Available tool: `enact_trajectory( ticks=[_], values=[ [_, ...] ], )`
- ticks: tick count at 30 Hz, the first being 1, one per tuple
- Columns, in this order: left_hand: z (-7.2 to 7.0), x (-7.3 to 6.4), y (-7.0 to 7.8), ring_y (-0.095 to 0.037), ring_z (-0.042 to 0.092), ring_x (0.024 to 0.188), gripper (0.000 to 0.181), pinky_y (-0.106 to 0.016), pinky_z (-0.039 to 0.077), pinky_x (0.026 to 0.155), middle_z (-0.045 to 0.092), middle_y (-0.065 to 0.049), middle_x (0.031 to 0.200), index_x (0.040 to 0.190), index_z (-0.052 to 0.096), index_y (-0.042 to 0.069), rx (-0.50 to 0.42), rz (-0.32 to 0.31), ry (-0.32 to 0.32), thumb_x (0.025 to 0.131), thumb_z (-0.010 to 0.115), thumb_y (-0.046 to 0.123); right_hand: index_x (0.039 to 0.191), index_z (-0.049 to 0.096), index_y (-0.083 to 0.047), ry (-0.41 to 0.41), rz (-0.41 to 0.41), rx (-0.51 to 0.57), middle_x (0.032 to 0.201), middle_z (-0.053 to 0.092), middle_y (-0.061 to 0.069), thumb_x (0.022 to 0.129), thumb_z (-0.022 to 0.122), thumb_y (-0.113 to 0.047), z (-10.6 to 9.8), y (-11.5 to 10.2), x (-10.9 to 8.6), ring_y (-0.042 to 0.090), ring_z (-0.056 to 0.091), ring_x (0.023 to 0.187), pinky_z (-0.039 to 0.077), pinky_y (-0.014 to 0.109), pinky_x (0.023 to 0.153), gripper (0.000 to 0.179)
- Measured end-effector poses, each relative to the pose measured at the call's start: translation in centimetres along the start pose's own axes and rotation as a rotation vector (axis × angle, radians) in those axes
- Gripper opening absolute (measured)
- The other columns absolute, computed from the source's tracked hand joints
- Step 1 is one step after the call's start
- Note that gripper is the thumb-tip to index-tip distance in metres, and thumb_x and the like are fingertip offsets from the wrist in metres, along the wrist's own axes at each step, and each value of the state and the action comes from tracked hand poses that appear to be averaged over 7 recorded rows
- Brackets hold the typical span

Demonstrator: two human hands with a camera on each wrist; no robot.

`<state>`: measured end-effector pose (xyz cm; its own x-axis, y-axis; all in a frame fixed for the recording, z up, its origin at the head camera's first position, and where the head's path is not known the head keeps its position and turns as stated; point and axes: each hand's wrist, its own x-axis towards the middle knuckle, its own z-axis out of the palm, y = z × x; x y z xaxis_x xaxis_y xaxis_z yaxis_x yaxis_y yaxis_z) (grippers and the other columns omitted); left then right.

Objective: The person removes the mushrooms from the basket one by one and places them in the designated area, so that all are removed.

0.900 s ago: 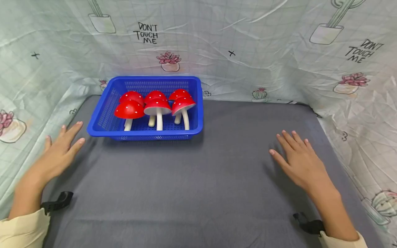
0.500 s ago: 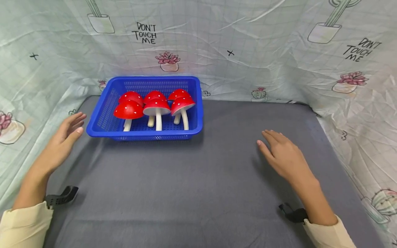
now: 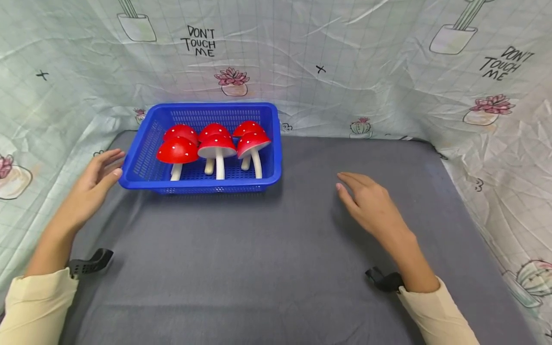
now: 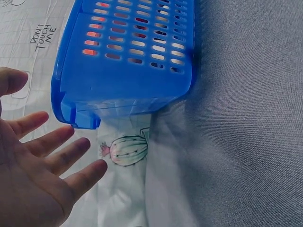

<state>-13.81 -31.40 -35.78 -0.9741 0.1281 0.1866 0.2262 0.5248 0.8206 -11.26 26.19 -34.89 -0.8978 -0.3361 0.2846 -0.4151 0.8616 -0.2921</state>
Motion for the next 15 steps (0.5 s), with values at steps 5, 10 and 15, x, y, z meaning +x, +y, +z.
enact_trajectory(
  ticks=[5,10,15],
  values=[
    [-0.2,0.2,-0.3,-0.035,0.033,0.148,0.053,-0.006,0.036,0.102,0.031,-0.025,0.159,0.158,0.027,0.007,-0.015,0.006,-0.009,0.11,0.045,0.02,0.138,0.061,-0.003,-0.004,-0.01,0.021,0.138,0.062,0.018,0.108,0.05,-0.027,0.2,-0.7,0.8,0.039,0.059,0.125,0.045,0.059,0.102,0.039],
    [-0.2,0.4,-0.5,-0.036,0.035,0.147,0.053,-0.005,0.036,0.101,0.031,-0.025,0.16,0.157,0.027,0.005,-0.014,-0.01,-0.017,0.11,0.045,0.02,0.138,0.061,-0.003,0.004,-0.027,0.043,0.139,0.061,0.017,0.109,0.049,-0.027,0.3,-1.5,1.6,0.038,0.059,0.126,0.045,0.059,0.102,0.039],
    [-0.3,0.7,-0.8,-0.026,0.044,0.141,0.053,-0.006,0.041,0.096,0.032,-0.024,0.159,0.157,0.028,0.003,-0.012,-0.014,-0.027,0.11,0.046,0.021,0.135,0.062,-0.002,0.01,-0.037,0.062,0.137,0.062,0.016,0.108,0.05,-0.024,0.5,-2.2,2.6,0.037,0.059,0.125,0.046,0.058,0.101,0.037]
  ],
)
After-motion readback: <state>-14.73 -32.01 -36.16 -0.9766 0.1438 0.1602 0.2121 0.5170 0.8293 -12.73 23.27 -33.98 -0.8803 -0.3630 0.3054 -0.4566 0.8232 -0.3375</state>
